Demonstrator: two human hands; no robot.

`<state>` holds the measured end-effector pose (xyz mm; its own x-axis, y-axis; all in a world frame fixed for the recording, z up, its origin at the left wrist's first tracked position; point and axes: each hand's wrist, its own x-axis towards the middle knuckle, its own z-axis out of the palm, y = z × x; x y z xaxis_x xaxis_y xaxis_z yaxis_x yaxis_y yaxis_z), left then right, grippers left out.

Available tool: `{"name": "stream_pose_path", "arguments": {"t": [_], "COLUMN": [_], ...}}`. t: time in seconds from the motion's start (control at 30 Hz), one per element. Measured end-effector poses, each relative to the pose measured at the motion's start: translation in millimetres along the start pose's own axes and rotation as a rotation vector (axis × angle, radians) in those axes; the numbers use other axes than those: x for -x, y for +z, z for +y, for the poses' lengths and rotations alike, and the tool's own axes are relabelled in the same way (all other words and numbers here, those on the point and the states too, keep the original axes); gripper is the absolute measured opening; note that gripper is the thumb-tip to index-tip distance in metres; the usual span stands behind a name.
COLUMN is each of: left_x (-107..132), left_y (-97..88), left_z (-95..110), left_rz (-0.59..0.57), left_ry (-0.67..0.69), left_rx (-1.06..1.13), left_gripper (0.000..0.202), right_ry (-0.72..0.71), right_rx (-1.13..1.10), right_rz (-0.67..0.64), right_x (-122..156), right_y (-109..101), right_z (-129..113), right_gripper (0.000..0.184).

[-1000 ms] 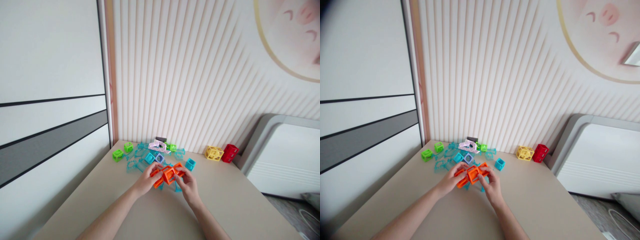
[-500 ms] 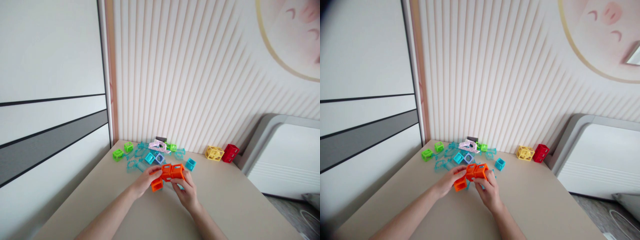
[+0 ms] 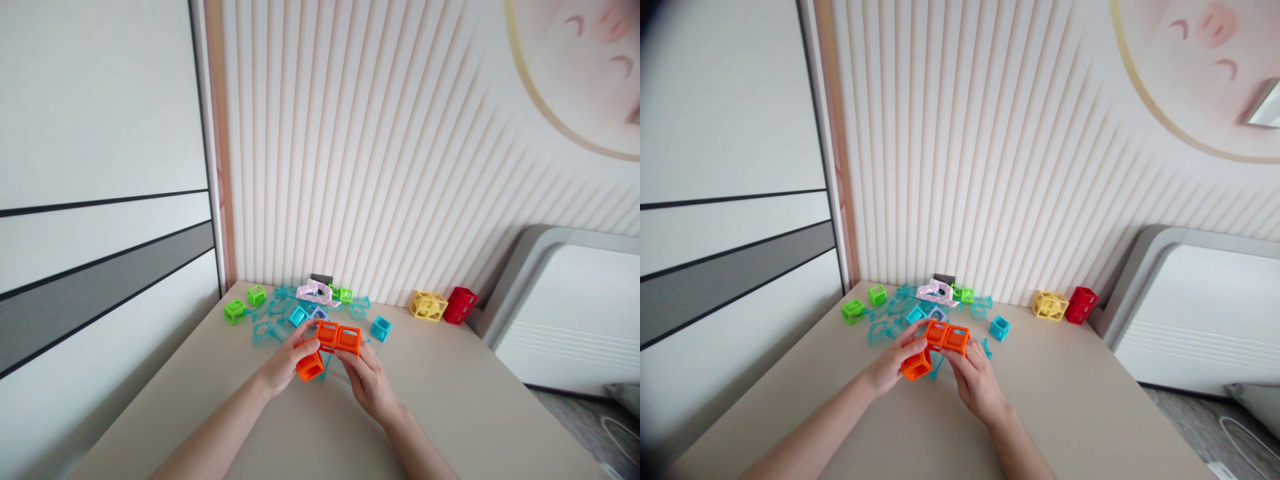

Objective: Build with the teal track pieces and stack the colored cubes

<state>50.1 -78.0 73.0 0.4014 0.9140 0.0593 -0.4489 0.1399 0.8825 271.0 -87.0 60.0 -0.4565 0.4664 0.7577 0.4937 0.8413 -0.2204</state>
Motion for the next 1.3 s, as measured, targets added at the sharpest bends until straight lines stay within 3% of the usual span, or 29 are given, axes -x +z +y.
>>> {"name": "stream_pose_path", "arguments": {"t": [0.13,0.33,0.63,0.87,1.1,1.3], "left_x": [0,3,1,0,2,3], "left_y": [-0.4,2.1,0.4,-2.0,-0.3,-1.7], "left_z": [2,4,-1,-3,-4,-4], "left_rz": [0.021,0.003,-0.021,-0.048,-0.095,-0.109], "left_ry": [0.047,0.08,0.164,0.105,0.125,0.25], "left_rx": [-0.083,-0.267,-0.385,-0.291,-0.316,-0.528], "left_gripper": [0.055,0.056,0.051,0.052,0.051,0.047], "right_ry": [0.046,0.292,0.486,0.524,0.515,0.634], "right_rx": [-0.032,-0.083,-0.404,-0.548,-0.432,-0.671], "right_rz": [0.03,0.227,0.308,0.353,0.365,0.314], "right_x": [3,11,8,11,18,5], "right_y": [6,16,26,28,27,18], "right_z": [4,13,6,7,8,-1], "right_gripper": [0.033,0.028,0.03,0.029,0.028,0.051]}}
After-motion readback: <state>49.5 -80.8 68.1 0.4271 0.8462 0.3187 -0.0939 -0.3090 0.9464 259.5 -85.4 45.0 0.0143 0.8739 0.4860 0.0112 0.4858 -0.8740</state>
